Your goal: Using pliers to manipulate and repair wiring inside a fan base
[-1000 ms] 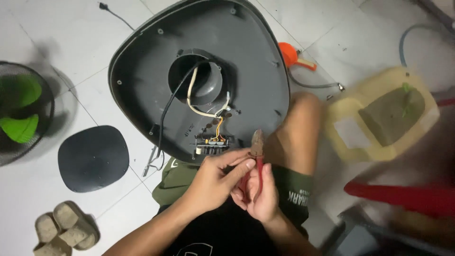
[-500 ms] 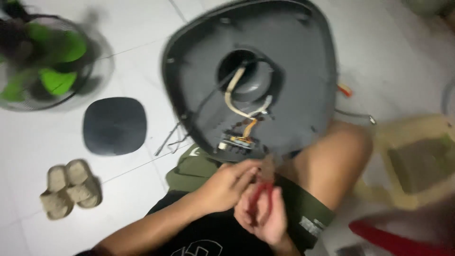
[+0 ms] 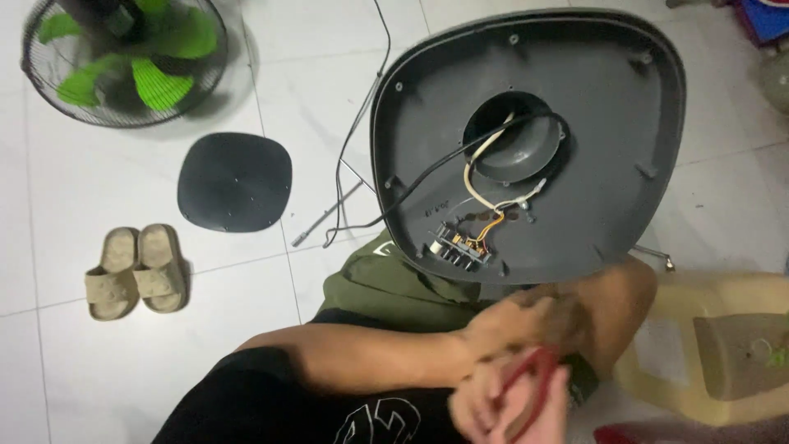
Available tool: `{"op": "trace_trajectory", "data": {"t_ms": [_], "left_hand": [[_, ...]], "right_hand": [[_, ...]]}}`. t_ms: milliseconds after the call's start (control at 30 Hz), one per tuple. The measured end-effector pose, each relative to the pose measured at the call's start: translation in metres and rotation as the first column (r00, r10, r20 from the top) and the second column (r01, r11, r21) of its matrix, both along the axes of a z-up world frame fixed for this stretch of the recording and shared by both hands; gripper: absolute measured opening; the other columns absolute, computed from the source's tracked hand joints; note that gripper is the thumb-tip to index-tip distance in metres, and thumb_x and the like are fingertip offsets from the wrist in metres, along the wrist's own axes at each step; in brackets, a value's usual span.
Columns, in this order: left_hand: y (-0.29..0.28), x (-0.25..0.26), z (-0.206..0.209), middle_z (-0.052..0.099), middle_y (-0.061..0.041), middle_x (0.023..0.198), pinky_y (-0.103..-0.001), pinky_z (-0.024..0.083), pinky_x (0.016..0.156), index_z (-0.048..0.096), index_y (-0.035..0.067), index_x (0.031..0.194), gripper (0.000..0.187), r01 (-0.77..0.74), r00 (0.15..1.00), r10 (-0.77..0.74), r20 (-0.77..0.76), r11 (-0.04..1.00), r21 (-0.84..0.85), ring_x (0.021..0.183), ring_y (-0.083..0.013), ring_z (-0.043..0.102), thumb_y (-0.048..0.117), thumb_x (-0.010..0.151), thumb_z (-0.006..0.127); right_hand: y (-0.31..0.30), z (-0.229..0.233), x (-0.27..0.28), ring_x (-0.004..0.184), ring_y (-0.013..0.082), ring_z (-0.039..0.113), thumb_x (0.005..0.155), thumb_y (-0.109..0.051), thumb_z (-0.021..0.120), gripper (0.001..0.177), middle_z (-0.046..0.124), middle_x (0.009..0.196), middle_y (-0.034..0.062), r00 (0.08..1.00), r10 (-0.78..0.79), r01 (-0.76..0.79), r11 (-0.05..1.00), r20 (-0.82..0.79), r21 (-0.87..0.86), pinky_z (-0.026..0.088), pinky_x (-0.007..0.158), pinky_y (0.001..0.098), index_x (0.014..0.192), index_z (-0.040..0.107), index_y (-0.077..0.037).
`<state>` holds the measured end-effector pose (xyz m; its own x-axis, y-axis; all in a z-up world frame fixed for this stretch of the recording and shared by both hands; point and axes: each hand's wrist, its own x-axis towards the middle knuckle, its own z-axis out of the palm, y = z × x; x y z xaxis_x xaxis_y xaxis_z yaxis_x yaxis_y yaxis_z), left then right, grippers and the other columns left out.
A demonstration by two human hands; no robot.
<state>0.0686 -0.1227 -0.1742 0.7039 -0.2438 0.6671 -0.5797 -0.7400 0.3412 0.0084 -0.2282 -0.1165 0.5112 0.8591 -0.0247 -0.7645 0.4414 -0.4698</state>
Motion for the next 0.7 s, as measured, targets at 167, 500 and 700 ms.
{"op": "trace_trajectory", "data": {"t_ms": [167,500,700], "left_hand": [[0.015,-0.016,0.014,0.061,-0.008,0.124,-0.04,0.047,0.109,0.062,0.015,0.122,0.031,-0.005,1.0,0.005,0.004,1.0,-0.025,0.12,-0.028,0.057,0.022,0.092,0.057],[0.152,-0.075,0.069,0.059,-0.014,0.103,-0.037,0.051,0.079,0.06,-0.001,0.118,0.029,-0.445,0.881,0.338,-0.331,0.829,-0.339,0.089,-0.0297,0.059,0.002,0.09,0.064],[0.156,-0.068,0.062,0.06,-0.02,0.125,-0.039,0.055,0.085,0.05,-0.006,0.14,0.058,-0.416,0.83,0.291,-0.475,0.891,-0.181,0.101,-0.0336,0.065,0.015,0.091,0.074]], "right_hand": [[0.004,0.002,0.0,0.047,0.0212,0.043,0.11,-0.058,0.041,0.063,0.062,0.085,0.0148,0.979,-0.186,0.181,0.981,0.084,0.068,0.033,0.035,0.0331,0.11,0.059,0.002],[-0.049,-0.01,0.031,0.069,0.0227,0.053,0.104,-0.022,0.043,0.032,0.063,0.084,0.018,0.904,-0.119,0.338,0.787,0.41,-0.516,0.042,0.06,0.0325,0.102,0.064,0.001],[-0.007,0.009,0.032,0.063,0.0136,0.05,0.101,-0.019,0.039,0.035,0.072,0.079,0.0137,0.864,0.247,0.235,0.571,0.438,-0.786,0.035,0.054,0.0241,0.096,0.067,0.001]]}}
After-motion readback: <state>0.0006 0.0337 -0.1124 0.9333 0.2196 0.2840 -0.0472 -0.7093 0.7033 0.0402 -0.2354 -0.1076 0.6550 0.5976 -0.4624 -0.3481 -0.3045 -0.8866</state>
